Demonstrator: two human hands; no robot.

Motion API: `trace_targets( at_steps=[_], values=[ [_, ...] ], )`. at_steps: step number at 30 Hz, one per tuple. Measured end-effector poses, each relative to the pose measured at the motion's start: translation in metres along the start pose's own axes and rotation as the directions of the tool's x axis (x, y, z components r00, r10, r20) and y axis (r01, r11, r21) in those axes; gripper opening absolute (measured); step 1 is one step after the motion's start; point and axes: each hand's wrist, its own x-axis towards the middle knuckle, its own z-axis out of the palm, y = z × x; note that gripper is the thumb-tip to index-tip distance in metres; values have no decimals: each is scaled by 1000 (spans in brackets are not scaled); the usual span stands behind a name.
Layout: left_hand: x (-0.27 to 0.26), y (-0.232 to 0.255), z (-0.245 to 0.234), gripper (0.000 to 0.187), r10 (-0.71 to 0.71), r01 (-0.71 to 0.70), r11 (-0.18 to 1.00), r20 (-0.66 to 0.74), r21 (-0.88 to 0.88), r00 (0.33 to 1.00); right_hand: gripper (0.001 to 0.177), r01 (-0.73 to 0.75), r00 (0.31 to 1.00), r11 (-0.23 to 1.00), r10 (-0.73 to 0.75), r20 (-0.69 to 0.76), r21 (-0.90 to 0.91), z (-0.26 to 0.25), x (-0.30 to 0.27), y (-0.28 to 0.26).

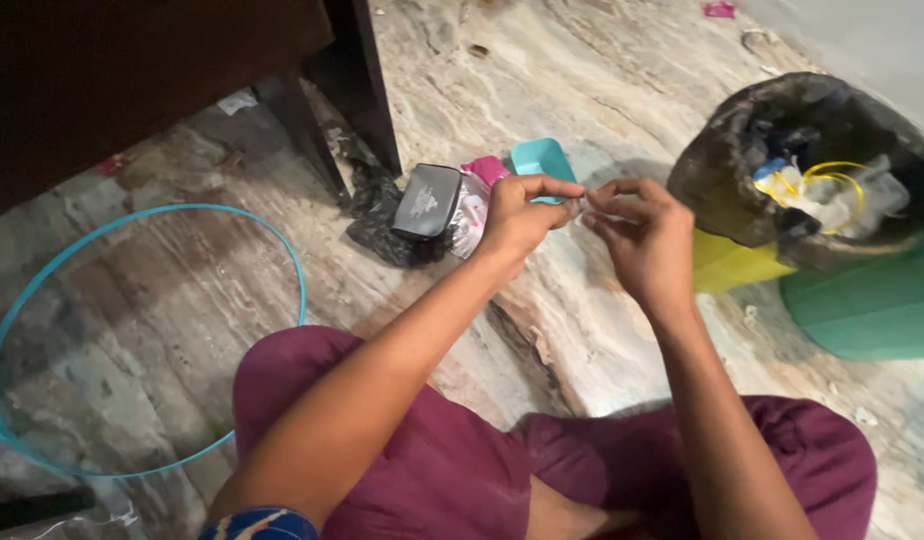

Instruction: The person sits on the floor and sorts through a pile of waste, including yellow cords, plastic bags, and a small container. They untangle the cords and place various items into a trash bin.

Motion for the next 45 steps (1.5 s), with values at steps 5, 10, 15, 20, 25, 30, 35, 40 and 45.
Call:
trace_targets(
  at_steps=[5, 10, 15, 20, 25, 30, 35, 40, 45],
  values=[
    [0, 35, 62, 25, 51, -67, 996, 240, 58, 969, 8, 131, 980, 958, -165, -114, -256, -68, -1, -20],
    [27, 37, 146, 37, 458, -626, 571, 427, 532, 780, 12, 87, 942, 791, -264, -209, -606, -144, 13, 40],
    [50, 22, 185, 31, 453, -693, 223, 556, 686, 696, 19, -20, 997, 576, 76, 30, -817, -183, 39, 168],
    [46, 22, 176, 35, 391, -628, 291, 509, 722, 766, 23, 398, 742, 662, 174, 647, -635, -180, 58, 235],
    [22, 36, 131, 40, 436, -547, 373, 379, 749, 816, 16, -51, 932, 466, 340, 125, -884, -164, 60, 165],
    [9, 29, 24, 33, 88, -81, 332, 55, 940, 995, 7, 127, 902, 633, -394, -176, -763, -123, 38, 55],
    [-7, -29, -58, 30, -30, 52, 67, -50, 996, 998, 6, 274, 929, 826, -360, -87, -493, -31, 13, -3],
    [2, -94, -75, 44, -183, 112, -23, -115, 993, 976, 10, 239, 970, 865, -190, 152, -442, 32, -19, 2],
    [7, -78, -61, 10, -79, 21, 156, -8, 987, 997, 20, -176, 936, 960, 232, 265, -219, 43, -32, 41]
  ],
)
